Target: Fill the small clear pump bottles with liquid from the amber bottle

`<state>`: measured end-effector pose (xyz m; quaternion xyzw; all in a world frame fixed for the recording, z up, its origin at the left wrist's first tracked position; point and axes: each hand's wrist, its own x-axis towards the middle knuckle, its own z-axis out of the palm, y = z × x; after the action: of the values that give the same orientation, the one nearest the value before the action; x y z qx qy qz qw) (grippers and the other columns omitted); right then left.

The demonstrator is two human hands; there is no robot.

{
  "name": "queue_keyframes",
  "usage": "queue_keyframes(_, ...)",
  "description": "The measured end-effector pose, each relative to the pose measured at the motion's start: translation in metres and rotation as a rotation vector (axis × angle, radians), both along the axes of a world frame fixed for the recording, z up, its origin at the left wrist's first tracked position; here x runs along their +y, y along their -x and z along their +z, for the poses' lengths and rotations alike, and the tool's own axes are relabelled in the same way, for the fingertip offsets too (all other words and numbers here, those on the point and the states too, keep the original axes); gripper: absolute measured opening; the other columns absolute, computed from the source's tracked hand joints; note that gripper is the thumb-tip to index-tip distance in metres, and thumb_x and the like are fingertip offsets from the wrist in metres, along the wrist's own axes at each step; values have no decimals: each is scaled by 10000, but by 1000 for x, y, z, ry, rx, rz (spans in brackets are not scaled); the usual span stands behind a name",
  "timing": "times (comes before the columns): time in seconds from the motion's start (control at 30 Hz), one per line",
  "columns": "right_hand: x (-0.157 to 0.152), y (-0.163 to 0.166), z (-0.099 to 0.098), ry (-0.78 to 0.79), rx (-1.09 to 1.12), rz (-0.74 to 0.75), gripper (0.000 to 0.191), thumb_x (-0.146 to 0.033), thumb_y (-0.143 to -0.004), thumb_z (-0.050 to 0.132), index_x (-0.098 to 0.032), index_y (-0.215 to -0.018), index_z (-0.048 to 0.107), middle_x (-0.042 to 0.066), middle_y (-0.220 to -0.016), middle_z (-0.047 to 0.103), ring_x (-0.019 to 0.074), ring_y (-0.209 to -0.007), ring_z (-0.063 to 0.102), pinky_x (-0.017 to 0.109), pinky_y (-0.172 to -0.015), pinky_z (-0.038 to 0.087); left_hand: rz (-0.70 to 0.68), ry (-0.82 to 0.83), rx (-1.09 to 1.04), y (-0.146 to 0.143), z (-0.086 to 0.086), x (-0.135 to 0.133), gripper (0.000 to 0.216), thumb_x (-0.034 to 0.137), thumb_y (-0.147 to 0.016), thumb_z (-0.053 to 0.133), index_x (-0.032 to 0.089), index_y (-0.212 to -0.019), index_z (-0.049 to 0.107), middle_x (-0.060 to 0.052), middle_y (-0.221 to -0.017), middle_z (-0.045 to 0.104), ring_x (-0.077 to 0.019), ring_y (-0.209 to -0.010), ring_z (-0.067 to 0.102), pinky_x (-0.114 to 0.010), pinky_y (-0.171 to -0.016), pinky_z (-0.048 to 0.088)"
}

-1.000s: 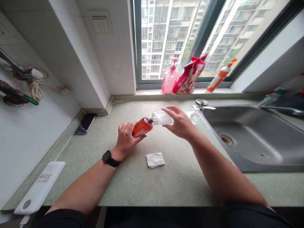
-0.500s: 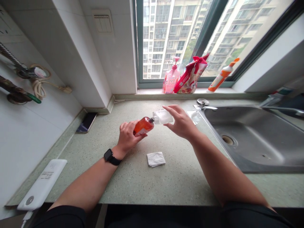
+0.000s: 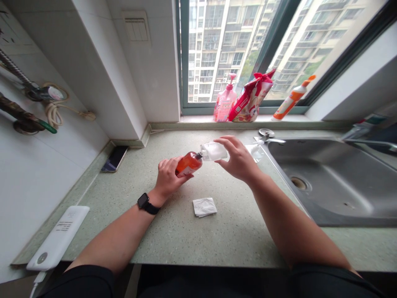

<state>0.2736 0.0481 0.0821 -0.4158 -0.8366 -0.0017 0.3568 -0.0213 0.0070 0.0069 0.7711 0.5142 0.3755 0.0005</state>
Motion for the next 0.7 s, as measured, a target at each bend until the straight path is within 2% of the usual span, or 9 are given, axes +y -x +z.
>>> queue_keyframes(0.7,0,-1,0,-22,-7,15,659,-226,-872,769,-356,-1487,573,114,-1413,627,385,-1340,598,629,-1083,566,-25,1,-26,0,-2,1,796,734,-873,787,208,-1445,612,-148,-1334,762,-343,-1176,712,-526,-1139,446)
